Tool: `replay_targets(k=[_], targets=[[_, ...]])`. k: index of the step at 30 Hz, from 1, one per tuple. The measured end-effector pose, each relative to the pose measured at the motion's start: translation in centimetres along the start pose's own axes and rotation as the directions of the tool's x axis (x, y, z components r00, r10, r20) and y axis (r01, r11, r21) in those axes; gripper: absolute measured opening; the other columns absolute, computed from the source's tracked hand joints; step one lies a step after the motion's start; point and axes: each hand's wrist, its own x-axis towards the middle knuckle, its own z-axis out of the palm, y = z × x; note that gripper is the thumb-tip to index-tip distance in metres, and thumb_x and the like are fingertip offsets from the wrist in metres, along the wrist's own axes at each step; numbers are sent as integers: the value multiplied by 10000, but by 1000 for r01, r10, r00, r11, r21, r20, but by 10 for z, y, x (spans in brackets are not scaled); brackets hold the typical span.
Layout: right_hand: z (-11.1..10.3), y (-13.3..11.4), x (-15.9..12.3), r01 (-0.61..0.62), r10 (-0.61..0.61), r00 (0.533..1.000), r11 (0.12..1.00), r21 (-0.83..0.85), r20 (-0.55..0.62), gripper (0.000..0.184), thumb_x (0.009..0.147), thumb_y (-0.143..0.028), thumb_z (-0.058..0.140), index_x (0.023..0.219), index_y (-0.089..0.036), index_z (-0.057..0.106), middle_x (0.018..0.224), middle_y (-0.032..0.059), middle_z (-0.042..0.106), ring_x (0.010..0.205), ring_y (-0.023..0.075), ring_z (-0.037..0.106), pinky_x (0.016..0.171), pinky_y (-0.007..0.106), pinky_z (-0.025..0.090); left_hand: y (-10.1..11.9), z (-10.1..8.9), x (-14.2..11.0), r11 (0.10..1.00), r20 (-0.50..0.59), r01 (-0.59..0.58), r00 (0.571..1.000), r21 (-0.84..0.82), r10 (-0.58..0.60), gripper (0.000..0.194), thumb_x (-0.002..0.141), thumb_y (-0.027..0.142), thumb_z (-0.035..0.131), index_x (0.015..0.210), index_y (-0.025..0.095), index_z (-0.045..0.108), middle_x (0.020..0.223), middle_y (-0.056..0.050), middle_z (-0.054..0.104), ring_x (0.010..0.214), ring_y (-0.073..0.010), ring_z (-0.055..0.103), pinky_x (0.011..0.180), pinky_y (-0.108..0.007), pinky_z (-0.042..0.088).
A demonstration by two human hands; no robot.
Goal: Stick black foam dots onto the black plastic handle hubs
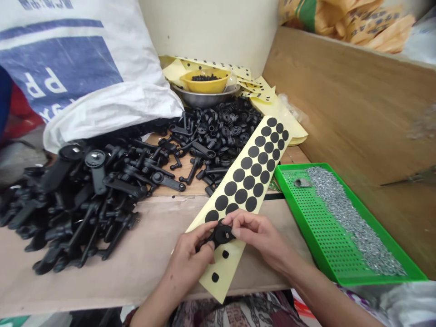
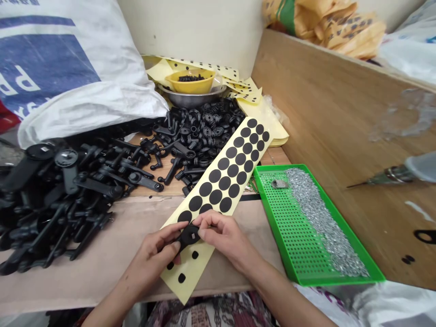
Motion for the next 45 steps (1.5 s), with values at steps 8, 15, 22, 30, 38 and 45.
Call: replay_targets(k=[8, 15, 22, 30, 38, 45], targets=[[-2, 1, 1, -25, 25, 1000, 999, 27, 6, 234, 698, -356, 695, 603, -190, 561, 933, 60, 631, 880, 213, 565, 801, 341, 434, -2, -1, 0, 998, 7, -26, 1000, 52, 26, 490, 698, 293, 531, 1135, 106, 653, 780, -58, 683, 538, -128, 533, 532, -244, 421], [-2, 1, 0, -9, 9, 1000, 1000, -23, 18, 217, 717, -354, 682, 619, -197, 570, 945, 62, 640, 904, 221, 582, 817, 355, 451, -2, -2, -1, 996, 10, -46, 999, 80, 46, 465, 728, 305, 536, 1140, 131, 661, 638, -12, 625, 537, -135, 526, 520, -231, 407], [-2, 2, 0, 3, -2, 1000, 998, -70, 17, 207, 732, -348, 666, 640, -198, 559, 941, 55, 635, 893, 214, 586, 795, 338, 452, -8, 1, 0, 994, -2, -97, 995, 54, 97, 400, 775, 360, 575, 1096, 146, 681, 647, -6, 619, 505, -113, 498, 511, -224, 413], [3, -1, -2, -1, 3, 999, 997, -78, 35, 180, 753, -319, 625, 653, -198, 537, 893, 45, 627, 813, 186, 576, 734, 318, 457, -15, 6, -4, 989, -111, -115, 986, 97, 126, 398, 764, 356, 587, 1084, 144, 694, 644, -12, 637, 501, -117, 492, 484, -221, 413], [11, -3, -8, 145, -134, 989, 972, -183, 67, 106, 765, -228, 550, 667, -200, 518, 857, 48, 618, 855, 198, 597, 723, 317, 484, -1, -3, -2, 995, 101, -49, 994, 86, 40, 379, 798, 390, 563, 1076, 160, 680, 695, -7, 621, 552, -129, 587, 529, -221, 437], [17, -5, -13, 331, -320, 943, 881, -338, 91, 144, 782, -128, 494, 661, -202, 515, 786, 29, 619, 758, 161, 588, 645, 272, 470, -2, -2, -4, 991, 139, 39, 990, -128, -21, 410, 724, 452, 669, 996, 145, 672, 681, 8, 602, 495, -107, 582, 498, -209, 460]])
